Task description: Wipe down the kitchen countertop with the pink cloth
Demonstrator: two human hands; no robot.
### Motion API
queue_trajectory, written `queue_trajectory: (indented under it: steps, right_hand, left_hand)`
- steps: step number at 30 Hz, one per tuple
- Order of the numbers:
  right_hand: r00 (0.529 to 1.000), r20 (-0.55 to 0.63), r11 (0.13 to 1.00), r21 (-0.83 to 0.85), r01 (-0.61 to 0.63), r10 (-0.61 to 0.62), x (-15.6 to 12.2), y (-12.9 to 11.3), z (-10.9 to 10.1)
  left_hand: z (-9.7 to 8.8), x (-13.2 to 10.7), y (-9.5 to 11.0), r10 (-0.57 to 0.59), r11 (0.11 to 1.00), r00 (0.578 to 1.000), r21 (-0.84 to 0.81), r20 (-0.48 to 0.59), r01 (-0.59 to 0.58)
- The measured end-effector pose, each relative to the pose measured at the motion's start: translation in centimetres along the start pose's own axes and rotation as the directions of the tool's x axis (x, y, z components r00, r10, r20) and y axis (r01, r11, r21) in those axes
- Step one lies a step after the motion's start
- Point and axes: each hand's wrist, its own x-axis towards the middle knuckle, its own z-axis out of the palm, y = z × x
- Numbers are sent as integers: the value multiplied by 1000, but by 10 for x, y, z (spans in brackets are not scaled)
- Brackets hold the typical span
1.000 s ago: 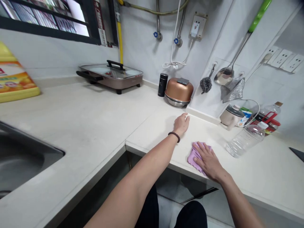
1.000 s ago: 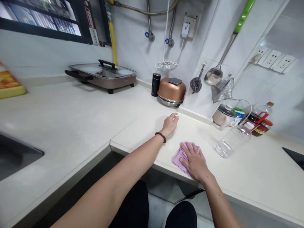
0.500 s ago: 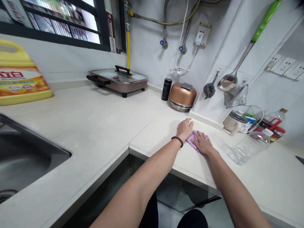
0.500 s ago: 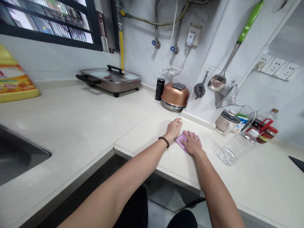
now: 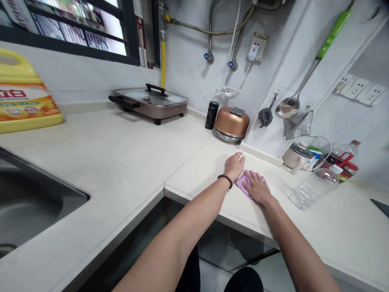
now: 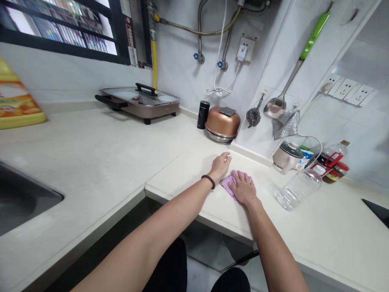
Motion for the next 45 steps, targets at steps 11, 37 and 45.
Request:
queue_trajectory:
  steps: [11, 37, 45]
  right_hand:
    - [1000, -18, 1000, 3, 15, -15, 3, 4, 4]
    - [631, -576, 573, 783, 243, 520, -114, 122, 19]
    - [528, -441, 396, 896, 204, 726, -122, 208, 3]
  left_hand:
    - [7, 1, -1, 59, 998, 998, 8, 19, -59]
    - [2, 0, -2, 144, 980, 988, -143, 52, -135]
    - [5, 2, -2, 98, 989, 994, -119, 48, -92]
